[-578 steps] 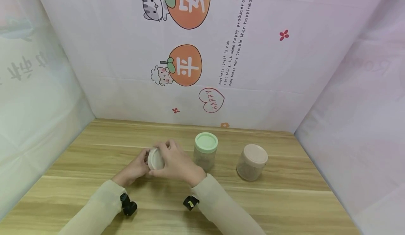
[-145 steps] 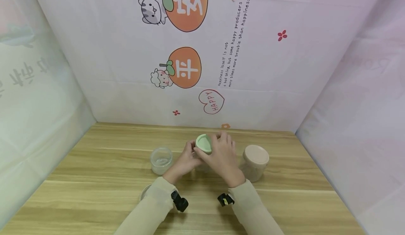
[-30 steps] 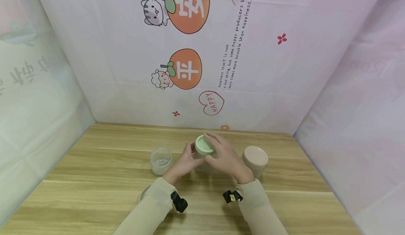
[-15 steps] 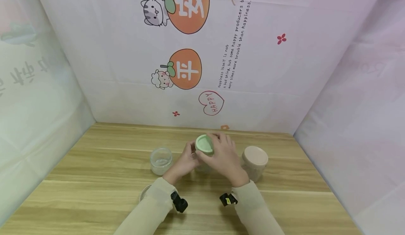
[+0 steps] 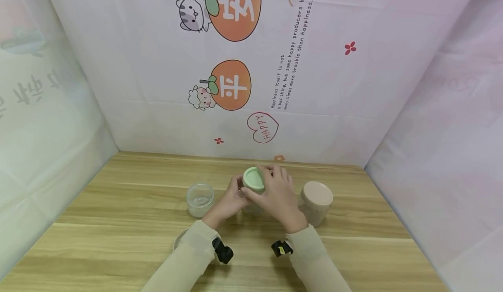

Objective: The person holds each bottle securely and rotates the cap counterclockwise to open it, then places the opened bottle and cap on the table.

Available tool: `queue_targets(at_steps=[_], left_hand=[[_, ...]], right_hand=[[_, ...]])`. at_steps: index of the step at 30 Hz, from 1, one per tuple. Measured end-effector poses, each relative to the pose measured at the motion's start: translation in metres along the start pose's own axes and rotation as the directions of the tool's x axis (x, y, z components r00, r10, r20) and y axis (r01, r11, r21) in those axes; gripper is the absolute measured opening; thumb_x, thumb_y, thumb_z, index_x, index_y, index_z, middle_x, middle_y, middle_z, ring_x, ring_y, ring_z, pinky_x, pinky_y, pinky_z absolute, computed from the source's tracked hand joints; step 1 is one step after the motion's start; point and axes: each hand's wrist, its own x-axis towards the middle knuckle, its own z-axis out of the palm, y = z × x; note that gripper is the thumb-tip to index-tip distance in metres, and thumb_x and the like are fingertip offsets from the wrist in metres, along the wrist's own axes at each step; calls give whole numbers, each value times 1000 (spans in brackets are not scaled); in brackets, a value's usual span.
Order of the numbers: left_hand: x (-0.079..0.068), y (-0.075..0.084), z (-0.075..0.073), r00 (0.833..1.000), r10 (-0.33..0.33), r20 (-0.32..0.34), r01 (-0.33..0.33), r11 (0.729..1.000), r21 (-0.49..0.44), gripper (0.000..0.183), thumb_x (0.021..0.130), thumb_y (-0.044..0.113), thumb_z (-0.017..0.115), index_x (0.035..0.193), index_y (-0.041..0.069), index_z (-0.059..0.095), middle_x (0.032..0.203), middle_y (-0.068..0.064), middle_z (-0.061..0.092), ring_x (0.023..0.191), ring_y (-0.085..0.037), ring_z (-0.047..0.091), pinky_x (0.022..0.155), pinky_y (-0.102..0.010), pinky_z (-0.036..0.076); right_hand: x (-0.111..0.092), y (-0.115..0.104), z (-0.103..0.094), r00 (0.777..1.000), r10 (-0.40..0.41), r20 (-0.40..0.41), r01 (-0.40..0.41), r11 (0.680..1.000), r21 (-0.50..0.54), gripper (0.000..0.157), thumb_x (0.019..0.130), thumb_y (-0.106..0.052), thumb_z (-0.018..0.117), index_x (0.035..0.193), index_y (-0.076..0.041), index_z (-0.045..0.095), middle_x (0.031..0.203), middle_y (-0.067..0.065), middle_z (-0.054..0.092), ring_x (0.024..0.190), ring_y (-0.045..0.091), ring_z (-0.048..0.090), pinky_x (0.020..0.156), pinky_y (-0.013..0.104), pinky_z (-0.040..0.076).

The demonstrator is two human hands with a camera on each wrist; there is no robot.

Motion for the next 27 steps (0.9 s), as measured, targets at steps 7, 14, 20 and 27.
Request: queue_targets(at_steps=[7, 14, 20, 27], left_hand=[[1, -1, 0, 1000, 12, -7, -12, 1000, 4, 77, 96, 20, 70, 149, 0, 18, 151, -25, 25, 142, -44, 29, 111, -55, 34], [2, -2, -1, 1000, 26, -17, -25, 999, 36, 78, 94, 22, 71, 148, 0, 20, 150, -21, 29, 141, -37, 28, 115, -56, 25], [3, -2, -1, 999, 34, -31, -33, 999, 41, 80, 93, 22, 72, 150, -1, 21, 150, -22, 30, 141, -36, 28, 116, -56, 22], [3, -2, -1, 999, 25, -25, -23, 998, 55, 82, 92, 24, 74, 149, -1, 20, 150, -23, 29, 142, -38, 27, 117, -55, 21]], right_hand=[[1, 2, 1, 1000, -19, 0, 19, 1000, -6, 78, 81, -63, 73, 135, -7, 61, 123, 15, 57, 107, 33, 53, 86, 51, 44], [3, 8, 0, 998, -41, 45, 38, 998, 52, 68, 83, -47, 70, 139, -9, 60, 134, 12, 56, 111, 31, 50, 89, 48, 43], [3, 11, -6, 988, -89, 126, 69, 986, 154, 66, 82, -32, 63, 145, -13, 54, 145, 10, 51, 116, 30, 48, 92, 49, 45], [3, 11, -9, 978, -110, 175, 71, 973, 219, 66, 84, -28, 60, 148, -15, 50, 149, 13, 47, 128, 33, 45, 99, 54, 44]])
